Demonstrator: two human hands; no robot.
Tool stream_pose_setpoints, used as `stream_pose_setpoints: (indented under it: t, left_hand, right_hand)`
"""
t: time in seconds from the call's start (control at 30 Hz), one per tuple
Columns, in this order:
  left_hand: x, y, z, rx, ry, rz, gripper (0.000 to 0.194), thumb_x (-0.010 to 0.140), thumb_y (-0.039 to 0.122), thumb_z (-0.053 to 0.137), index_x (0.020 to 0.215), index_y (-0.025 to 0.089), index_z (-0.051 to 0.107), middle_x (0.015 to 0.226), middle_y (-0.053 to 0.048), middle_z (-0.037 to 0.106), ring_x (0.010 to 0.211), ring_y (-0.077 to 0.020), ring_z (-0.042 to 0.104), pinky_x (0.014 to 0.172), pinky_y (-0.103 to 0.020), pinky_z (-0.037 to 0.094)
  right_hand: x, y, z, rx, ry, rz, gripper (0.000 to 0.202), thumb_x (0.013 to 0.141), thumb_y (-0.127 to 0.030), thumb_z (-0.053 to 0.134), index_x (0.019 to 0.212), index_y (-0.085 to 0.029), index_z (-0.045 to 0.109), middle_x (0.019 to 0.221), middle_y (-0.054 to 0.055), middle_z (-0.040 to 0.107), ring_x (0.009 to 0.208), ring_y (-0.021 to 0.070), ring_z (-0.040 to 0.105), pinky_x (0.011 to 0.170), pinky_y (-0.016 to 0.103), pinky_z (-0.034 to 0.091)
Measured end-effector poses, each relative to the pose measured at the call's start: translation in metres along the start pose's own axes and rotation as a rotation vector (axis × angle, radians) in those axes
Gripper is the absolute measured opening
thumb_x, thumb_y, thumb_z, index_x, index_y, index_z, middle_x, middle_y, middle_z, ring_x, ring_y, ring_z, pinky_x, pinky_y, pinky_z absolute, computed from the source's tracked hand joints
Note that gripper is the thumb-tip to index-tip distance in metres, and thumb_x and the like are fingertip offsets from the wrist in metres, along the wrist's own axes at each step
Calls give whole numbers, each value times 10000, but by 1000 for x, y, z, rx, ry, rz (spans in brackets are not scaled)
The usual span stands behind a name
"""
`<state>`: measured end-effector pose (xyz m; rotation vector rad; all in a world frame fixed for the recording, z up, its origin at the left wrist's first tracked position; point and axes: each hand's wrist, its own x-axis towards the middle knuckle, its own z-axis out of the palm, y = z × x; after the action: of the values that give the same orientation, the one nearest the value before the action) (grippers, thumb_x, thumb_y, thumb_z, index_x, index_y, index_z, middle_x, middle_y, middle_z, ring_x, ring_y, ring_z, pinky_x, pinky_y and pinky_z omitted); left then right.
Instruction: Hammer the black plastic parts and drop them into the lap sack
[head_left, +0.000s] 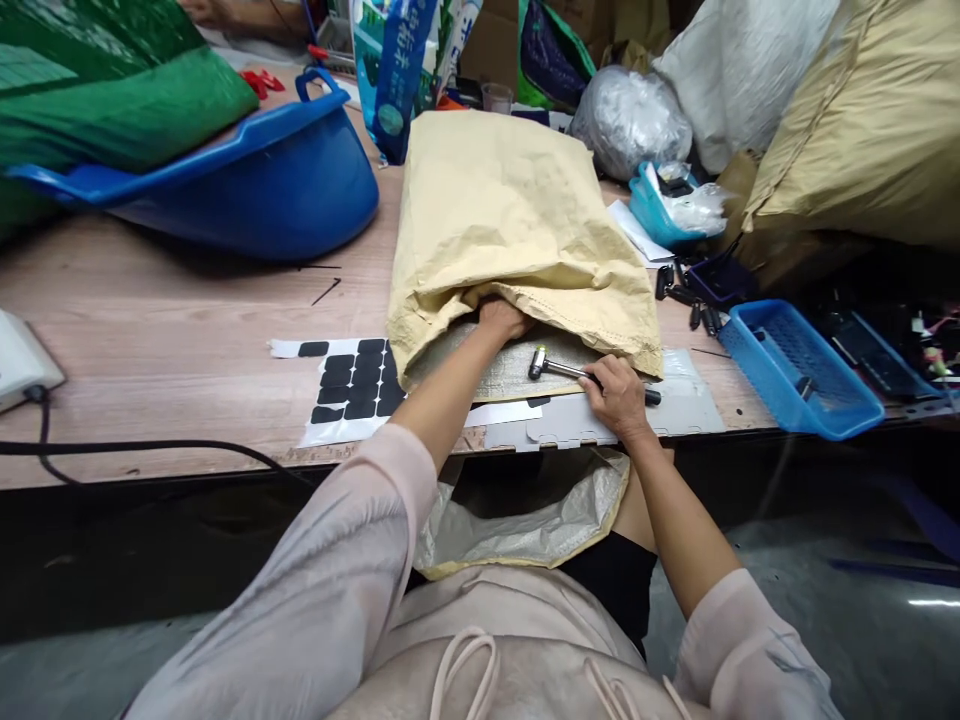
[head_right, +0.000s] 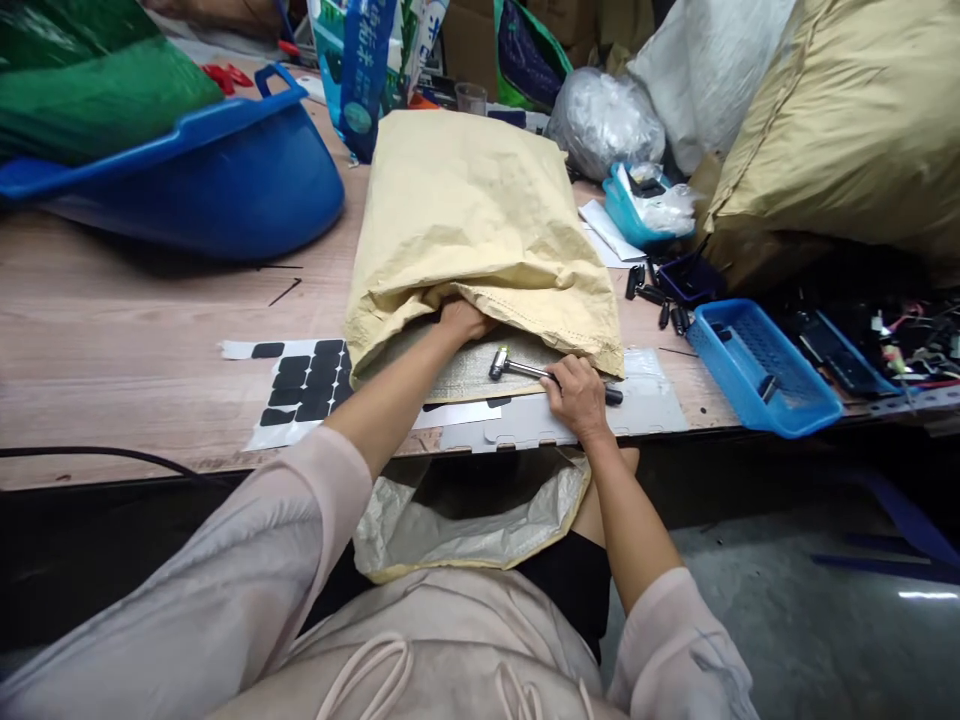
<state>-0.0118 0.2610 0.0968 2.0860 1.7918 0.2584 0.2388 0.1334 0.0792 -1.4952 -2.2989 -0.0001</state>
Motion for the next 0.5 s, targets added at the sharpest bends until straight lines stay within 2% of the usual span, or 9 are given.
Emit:
stream_pose_setpoints:
  t: [0.13,0.27,0.4,0.5]
  left_hand:
    - [-44,12,0,78,79,-20,530,1014,467,446,1398,209,705,1377,-170,736,1345,-404,606,1087,-519,457]
    - [-76,15,0,94,40,-38,498,1005,378,444,1408,231,698,1218,-180,780,1240,-428,642,1085,-628,402]
    - [-95,9,1,55,68,65,547,1022,353,433,1546,311,583,1355,-161,705,1345,-434,541,1135,-753,314]
    - [-105,1,2,12,52,149,600,1007,348,499,1606,376,497,1491,-121,623,1421,-426,467,1190,-808,214]
  right_hand:
    - [0,-1,2,-7,20,8,223,1035,-335,544,1032,-234,743,1029,91,691,987,264,569,922,382,459]
    - [-1,0,3,-14,12,5,223,1035,-336,550,1046,-234,748,1036,93,693,995,264,574,928,384,466]
    - [-1,3,4,11,25,-2,223,1023,-329,551,1034,-237,755,1024,90,697,995,265,584,937,394,477]
    - [0,5,4,28,37,-3,218,1015,-327,555,1015,-248,758,1009,79,701,988,258,600,930,385,483]
